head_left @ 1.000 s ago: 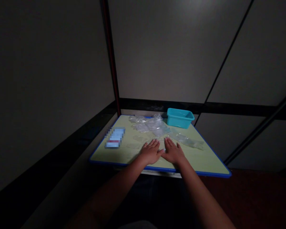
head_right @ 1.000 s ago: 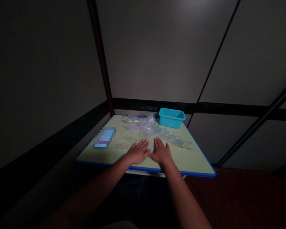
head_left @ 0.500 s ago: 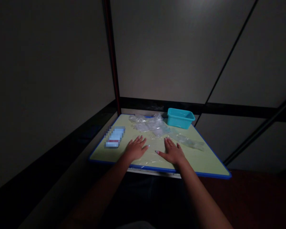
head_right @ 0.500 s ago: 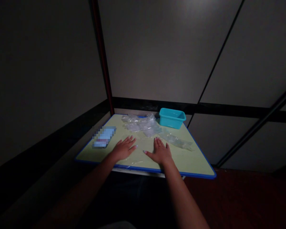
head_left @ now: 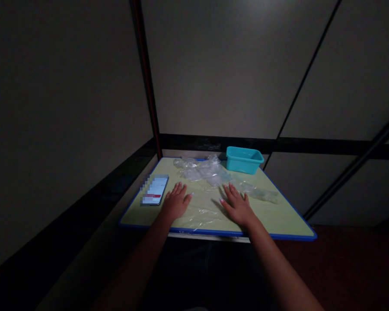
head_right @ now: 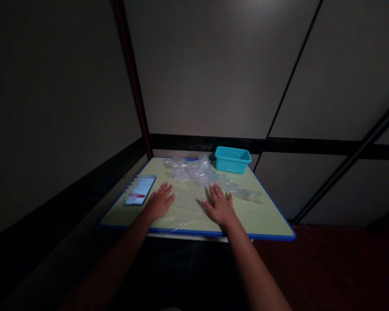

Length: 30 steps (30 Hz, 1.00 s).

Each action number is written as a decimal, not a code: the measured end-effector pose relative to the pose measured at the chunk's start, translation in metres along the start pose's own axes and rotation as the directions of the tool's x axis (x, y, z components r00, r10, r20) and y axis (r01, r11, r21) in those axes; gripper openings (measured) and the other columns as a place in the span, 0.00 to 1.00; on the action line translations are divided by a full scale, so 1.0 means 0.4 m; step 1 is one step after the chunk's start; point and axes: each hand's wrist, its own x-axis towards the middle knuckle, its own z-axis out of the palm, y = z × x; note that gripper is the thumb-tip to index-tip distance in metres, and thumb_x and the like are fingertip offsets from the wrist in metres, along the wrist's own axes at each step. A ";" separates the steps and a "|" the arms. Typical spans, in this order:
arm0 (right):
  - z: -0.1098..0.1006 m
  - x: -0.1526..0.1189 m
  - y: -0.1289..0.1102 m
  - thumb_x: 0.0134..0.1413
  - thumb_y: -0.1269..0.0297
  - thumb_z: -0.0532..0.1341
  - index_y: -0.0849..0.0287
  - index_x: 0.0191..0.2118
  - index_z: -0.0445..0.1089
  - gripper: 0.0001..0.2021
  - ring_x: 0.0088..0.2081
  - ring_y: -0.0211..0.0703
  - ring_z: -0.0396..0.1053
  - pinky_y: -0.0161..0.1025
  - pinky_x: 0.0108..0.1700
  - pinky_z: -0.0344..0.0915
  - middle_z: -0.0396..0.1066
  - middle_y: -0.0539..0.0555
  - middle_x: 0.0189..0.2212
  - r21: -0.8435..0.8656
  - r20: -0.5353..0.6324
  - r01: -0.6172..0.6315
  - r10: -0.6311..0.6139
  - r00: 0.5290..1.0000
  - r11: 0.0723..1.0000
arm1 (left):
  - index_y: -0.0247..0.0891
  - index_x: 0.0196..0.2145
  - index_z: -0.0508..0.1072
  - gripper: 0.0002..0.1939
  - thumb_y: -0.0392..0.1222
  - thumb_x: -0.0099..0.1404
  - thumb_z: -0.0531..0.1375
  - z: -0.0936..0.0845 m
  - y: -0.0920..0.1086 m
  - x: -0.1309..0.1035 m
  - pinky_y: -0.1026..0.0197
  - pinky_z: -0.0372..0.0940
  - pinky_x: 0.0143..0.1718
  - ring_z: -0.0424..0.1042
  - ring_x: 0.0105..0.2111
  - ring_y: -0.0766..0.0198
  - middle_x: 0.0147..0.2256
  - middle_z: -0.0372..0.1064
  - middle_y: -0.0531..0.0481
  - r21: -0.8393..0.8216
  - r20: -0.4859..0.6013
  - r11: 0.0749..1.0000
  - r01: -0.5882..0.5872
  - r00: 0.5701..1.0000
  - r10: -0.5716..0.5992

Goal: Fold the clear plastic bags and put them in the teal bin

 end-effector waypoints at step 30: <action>-0.003 0.011 0.011 0.62 0.62 0.42 0.55 0.66 0.46 0.27 0.66 0.45 0.42 0.62 0.62 0.26 0.46 0.54 0.66 -0.062 0.097 0.063 -0.057 0.994 0.996 | 0.37 0.66 0.46 0.37 0.59 0.66 0.47 -0.060 0.073 -0.089 0.39 0.36 0.61 0.32 0.66 0.53 0.66 0.32 0.38 0.085 0.204 0.984 -0.157 0.969 0.137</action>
